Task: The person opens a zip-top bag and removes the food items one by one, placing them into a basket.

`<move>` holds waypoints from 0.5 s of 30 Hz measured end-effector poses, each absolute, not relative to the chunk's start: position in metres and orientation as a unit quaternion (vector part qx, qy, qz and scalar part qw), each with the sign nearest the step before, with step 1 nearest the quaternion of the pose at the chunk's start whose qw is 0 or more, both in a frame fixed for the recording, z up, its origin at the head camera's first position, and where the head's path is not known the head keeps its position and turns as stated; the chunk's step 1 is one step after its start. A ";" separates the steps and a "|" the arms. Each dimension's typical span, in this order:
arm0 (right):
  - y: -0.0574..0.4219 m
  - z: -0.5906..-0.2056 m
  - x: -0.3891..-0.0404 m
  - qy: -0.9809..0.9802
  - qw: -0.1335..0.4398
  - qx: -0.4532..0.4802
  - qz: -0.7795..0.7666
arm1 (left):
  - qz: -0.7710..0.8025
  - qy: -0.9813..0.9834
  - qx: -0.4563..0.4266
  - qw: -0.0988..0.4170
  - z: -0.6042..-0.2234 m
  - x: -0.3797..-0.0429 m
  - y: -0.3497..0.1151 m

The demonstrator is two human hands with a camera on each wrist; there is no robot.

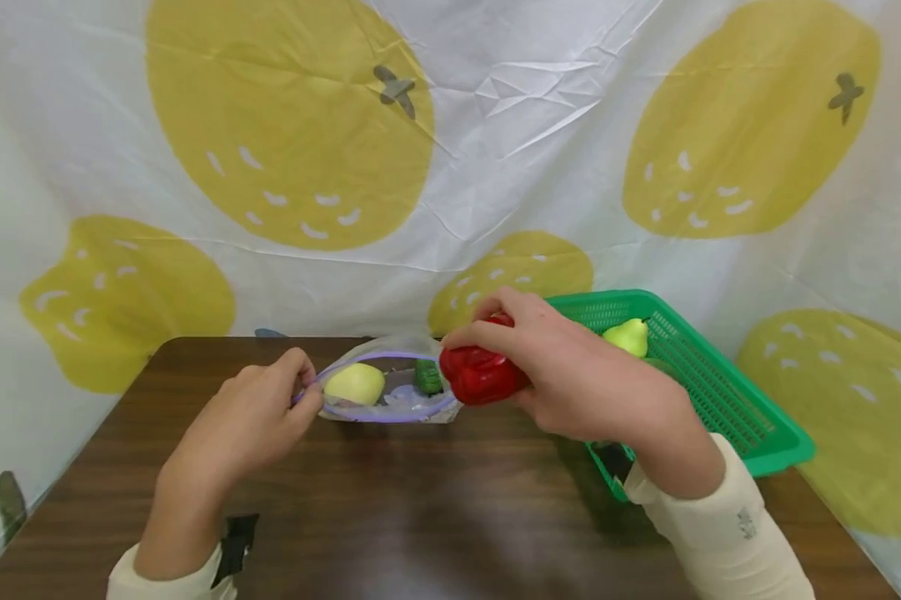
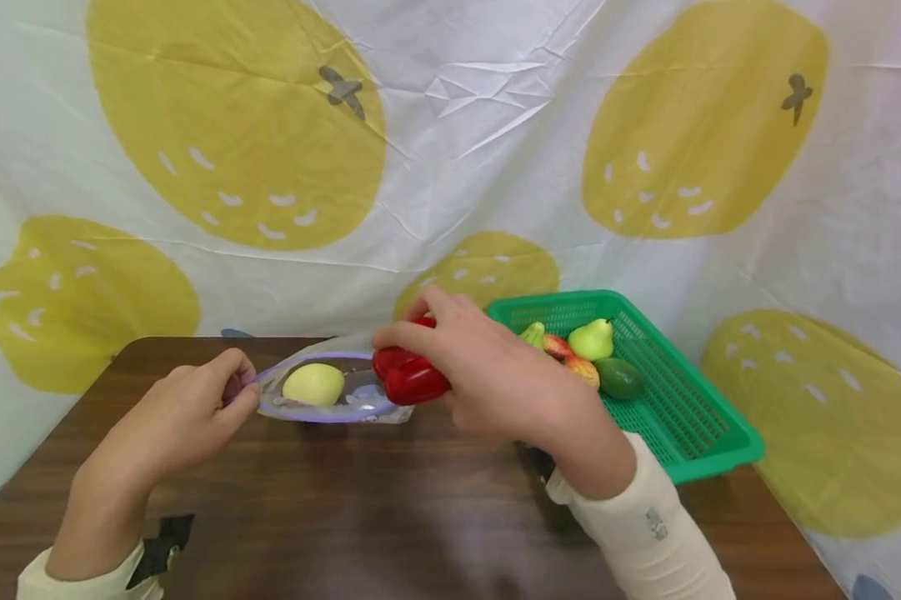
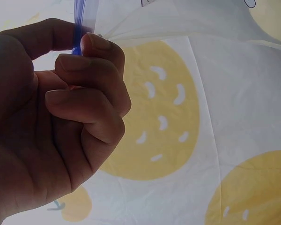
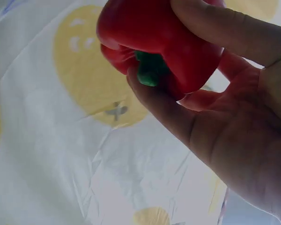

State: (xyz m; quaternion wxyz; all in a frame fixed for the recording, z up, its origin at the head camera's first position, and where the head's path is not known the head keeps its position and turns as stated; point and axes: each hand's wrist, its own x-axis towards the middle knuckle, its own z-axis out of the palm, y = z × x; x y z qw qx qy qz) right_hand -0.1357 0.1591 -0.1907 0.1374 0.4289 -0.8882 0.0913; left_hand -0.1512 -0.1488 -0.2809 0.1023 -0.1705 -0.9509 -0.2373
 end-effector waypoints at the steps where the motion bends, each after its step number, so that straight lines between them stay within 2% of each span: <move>1: 0.163 -0.189 -0.138 -0.889 0.135 0.429 0.084 | -0.237 -0.951 -0.170 0.103 -0.281 -0.151 -0.149; 8: 0.193 -0.185 -0.159 -0.911 0.120 0.393 0.040 | -0.231 -0.951 -0.172 0.109 -0.280 -0.152 -0.149; 15: 0.228 -0.188 -0.188 -0.951 0.052 0.304 0.021 | -0.234 -0.952 -0.171 0.102 -0.280 -0.151 -0.148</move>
